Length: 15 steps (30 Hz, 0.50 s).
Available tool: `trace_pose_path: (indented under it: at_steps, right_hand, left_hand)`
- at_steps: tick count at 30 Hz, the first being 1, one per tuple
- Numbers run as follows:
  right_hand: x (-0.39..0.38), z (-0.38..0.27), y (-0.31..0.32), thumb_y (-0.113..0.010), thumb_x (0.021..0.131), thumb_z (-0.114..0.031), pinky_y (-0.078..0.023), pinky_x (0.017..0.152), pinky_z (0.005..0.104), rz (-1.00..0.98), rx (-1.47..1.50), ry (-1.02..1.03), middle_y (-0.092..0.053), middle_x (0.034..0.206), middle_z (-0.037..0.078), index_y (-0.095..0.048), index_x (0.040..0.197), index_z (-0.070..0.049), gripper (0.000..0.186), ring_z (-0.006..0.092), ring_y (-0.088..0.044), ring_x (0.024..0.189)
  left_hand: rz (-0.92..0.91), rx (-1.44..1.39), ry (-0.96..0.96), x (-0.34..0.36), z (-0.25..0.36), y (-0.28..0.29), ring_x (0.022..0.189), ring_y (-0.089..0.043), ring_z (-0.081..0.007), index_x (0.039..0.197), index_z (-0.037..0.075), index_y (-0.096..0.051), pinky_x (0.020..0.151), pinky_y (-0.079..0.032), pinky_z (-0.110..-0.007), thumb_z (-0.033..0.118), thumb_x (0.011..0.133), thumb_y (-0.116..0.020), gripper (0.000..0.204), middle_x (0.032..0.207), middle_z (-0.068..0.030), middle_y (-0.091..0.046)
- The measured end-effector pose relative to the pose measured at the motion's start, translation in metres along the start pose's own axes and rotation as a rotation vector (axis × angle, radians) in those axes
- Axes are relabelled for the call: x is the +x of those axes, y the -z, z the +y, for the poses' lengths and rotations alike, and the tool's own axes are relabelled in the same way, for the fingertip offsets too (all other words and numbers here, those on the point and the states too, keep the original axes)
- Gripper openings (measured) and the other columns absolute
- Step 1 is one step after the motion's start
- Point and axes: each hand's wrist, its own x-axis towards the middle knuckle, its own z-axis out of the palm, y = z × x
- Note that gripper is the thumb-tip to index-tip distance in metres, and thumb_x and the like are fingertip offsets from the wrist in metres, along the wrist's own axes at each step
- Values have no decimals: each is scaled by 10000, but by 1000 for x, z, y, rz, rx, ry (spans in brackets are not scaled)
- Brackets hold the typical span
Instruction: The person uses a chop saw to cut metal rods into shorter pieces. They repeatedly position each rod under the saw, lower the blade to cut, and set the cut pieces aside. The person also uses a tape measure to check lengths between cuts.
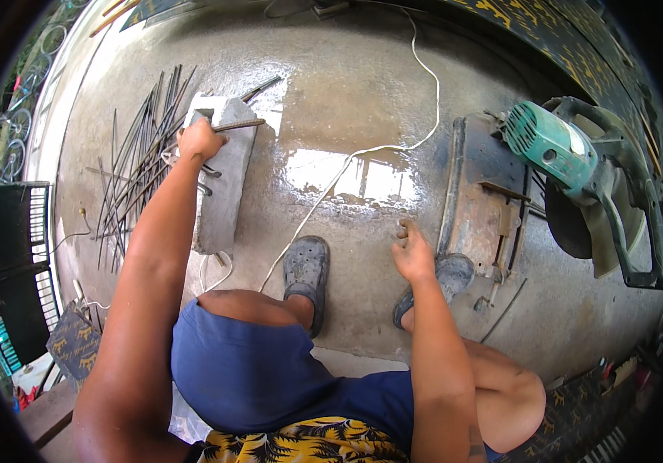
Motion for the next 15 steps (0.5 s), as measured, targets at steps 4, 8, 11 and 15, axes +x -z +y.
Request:
trace_pose_path:
  at_steps: [4, 8, 11, 15]
  right_hand:
    - [-4, 1, 4, -724, 878, -161, -538, 983, 415, -18, -45, 127, -691, 1262, 186, -506, 1465, -64, 634, 319, -695, 1084]
    - [-12, -30, 41, -715, 862, -262, -501, 1050, 472, -270, -332, 207, -667, 1323, 194, -489, 1485, -78, 687, 364, -618, 1258]
    - [-36, -69, 93, -685, 858, -249, -538, 968, 471, -590, -650, 292, -668, 1313, 200, -545, 1433, -59, 621, 378, -651, 1179]
    - [-83, -67, 169, -643, 876, -241, -566, 860, 452, -966, -813, 306, -686, 1265, 192, -620, 1357, -59, 515, 337, -696, 1033]
  left_hand:
    - [-60, 135, -12, 3, -2, 4, 1122, -705, -348, 1224, 89, -687, 997, -488, -542, 502, 745, -837, 650, 1176, -166, -745]
    - [89, 102, -124, -16, 3, 11, 1216, -651, -385, 1409, 69, -512, 1053, -431, -564, 506, 668, -896, 942, 1289, -179, -695]
    - [265, 84, -171, -41, 10, 19, 1390, -497, -370, 1530, 53, -376, 1152, -304, -601, 450, 708, -898, 1052, 1474, -199, -544]
    - [356, -341, -439, -87, 0, 30, 1350, -514, -367, 1527, 10, -408, 1150, -341, -511, 316, 840, -834, 865, 1436, -216, -549]
